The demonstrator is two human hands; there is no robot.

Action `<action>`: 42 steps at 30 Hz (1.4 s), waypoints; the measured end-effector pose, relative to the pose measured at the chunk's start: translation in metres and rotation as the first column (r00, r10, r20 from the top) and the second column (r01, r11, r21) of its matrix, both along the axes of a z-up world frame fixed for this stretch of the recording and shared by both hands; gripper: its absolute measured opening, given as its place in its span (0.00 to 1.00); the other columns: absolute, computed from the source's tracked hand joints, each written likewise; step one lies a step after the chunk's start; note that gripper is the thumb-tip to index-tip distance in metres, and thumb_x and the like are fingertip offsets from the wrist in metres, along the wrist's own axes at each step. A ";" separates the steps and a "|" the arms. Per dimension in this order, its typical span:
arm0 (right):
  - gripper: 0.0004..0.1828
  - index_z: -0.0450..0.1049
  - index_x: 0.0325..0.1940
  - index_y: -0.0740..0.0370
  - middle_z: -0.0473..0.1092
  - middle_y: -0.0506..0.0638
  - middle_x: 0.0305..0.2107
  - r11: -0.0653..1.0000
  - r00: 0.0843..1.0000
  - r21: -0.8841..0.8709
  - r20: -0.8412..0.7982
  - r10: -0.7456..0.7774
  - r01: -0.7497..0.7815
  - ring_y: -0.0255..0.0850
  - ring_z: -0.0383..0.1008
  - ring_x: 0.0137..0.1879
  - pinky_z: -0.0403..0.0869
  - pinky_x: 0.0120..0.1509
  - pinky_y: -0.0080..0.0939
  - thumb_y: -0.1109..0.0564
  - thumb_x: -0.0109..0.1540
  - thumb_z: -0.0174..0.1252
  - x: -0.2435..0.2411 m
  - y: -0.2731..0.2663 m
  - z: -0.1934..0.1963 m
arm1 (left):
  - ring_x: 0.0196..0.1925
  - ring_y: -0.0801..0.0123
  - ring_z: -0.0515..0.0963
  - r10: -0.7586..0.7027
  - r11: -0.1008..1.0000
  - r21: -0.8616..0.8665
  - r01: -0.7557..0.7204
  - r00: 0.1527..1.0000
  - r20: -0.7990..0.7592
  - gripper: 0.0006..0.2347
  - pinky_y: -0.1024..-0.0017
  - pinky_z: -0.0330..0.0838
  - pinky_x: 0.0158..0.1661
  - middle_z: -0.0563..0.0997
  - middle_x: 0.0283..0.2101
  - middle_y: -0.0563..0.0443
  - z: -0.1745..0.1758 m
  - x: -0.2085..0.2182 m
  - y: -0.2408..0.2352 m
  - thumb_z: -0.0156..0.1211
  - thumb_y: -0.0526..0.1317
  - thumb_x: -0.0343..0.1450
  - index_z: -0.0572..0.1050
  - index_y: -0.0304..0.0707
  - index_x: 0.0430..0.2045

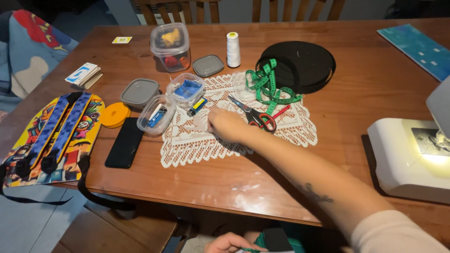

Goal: Sewing a zipper onto a fabric pouch, trimming excess material with scissors, and sealing a strap end with a lighter.

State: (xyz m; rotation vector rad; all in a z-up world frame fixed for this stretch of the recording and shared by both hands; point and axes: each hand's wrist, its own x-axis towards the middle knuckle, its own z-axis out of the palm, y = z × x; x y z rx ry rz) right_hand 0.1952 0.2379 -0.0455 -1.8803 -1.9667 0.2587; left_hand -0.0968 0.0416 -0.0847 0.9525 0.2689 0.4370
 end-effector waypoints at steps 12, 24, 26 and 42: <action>0.08 0.81 0.32 0.63 0.77 0.47 0.26 0.999 0.531 -0.043 -0.847 -0.036 -0.002 0.28 0.71 0.31 0.69 0.37 0.25 0.61 0.54 0.75 -0.016 -0.259 0.068 | 0.35 0.63 0.92 0.291 0.909 0.316 -0.271 0.957 -0.016 0.02 0.76 0.81 0.37 0.93 0.35 0.31 0.037 0.042 -0.040 0.70 0.31 0.64 0.82 0.32 0.23; 0.10 0.79 0.43 0.76 0.74 0.60 0.33 0.985 0.015 0.020 -1.000 0.018 0.169 0.45 0.79 0.32 0.82 0.40 0.44 0.68 0.59 0.64 -0.010 -0.392 0.076 | 0.18 0.84 0.73 0.366 0.673 0.724 -0.151 0.919 -0.149 0.02 0.84 0.66 0.21 0.85 0.19 0.58 0.135 0.044 -0.047 0.76 0.33 0.60 0.87 0.38 0.22; 0.07 0.79 0.39 0.76 0.75 0.62 0.23 0.973 -0.026 -0.052 -0.999 -0.047 0.223 0.45 0.78 0.29 0.81 0.37 0.46 0.69 0.57 0.65 -0.019 -0.404 0.087 | 0.21 0.88 0.82 0.270 0.492 0.866 -0.090 0.961 -0.054 0.03 0.88 0.73 0.24 0.90 0.23 0.62 0.143 0.053 -0.054 0.74 0.40 0.61 0.87 0.46 0.22; 0.07 0.76 0.27 0.65 0.81 0.62 0.31 0.965 0.273 0.040 -0.961 -0.033 0.258 0.44 0.82 0.37 0.79 0.43 0.39 0.68 0.53 0.69 -0.037 -0.464 0.095 | 0.17 0.82 0.70 0.229 0.599 0.800 -0.026 0.963 -0.140 0.04 0.81 0.63 0.20 0.79 0.16 0.62 0.099 0.083 -0.123 0.76 0.38 0.57 0.85 0.46 0.13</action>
